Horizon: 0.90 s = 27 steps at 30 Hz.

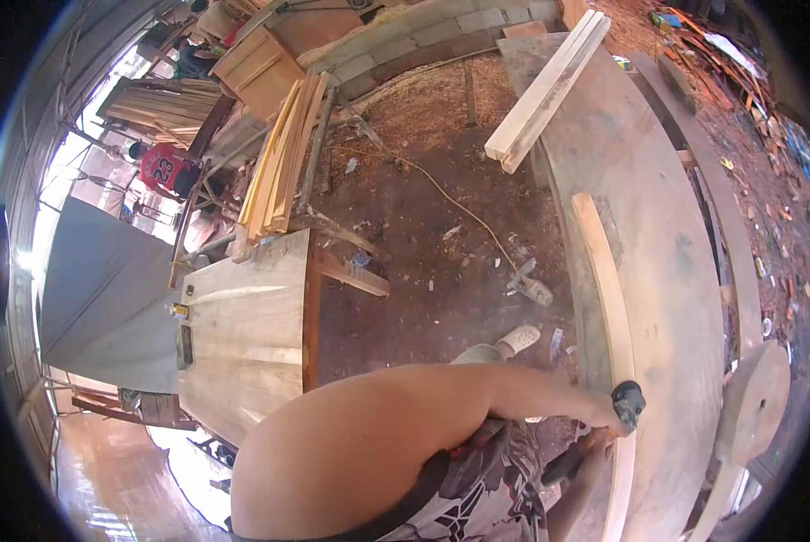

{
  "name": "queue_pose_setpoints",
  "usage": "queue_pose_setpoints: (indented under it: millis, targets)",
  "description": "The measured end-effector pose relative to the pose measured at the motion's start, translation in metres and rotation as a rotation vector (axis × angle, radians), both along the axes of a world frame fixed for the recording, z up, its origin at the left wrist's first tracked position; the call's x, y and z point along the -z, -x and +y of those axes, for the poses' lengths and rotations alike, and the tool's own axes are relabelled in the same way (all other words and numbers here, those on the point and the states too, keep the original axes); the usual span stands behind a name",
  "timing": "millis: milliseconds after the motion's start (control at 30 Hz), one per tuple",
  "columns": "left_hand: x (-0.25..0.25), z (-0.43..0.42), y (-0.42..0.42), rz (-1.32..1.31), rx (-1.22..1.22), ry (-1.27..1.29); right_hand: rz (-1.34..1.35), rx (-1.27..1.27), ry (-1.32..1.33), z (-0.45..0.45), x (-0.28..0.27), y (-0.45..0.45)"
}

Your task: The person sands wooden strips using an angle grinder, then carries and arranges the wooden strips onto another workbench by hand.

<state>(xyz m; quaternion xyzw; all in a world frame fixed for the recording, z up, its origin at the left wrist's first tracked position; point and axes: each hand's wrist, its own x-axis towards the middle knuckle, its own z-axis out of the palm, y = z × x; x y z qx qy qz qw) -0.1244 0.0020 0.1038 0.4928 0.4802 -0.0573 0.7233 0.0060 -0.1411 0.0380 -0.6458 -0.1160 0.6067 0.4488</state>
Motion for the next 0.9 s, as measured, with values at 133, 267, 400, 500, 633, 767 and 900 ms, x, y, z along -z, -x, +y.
queue_pose_setpoints:
  millis: [133, 267, 400, 500, 633, 767, 900]
  targets:
    - [0.008, -0.037, -0.041, -0.013, 0.193, -0.03, 0.163, 0.085, -0.098, -0.053, -0.005, -0.024]
    - [-0.007, -0.065, -0.064, -0.026, 0.289, -0.038, 0.157, 0.156, -0.136, -0.087, 0.014, -0.043]
    - [0.003, -0.073, -0.071, 0.006, 0.323, -0.183, 0.105, 0.231, -0.127, -0.099, 0.042, -0.056]
    - [-0.02, -0.053, -0.046, 0.069, 0.302, -0.229, -0.01, 0.228, -0.127, -0.092, 0.027, -0.037]
    - [0.026, -0.03, -0.034, -0.103, 0.152, -0.145, -0.015, 0.178, -0.096, -0.043, 0.003, -0.012]
    - [0.063, -0.011, -0.013, -0.341, -0.129, 0.19, 0.018, 0.173, -0.131, 0.015, -0.016, 0.021]
    - [0.051, 0.027, 0.025, -0.48, -0.246, 0.367, -0.025, -0.028, -0.124, 0.073, -0.047, 0.049]
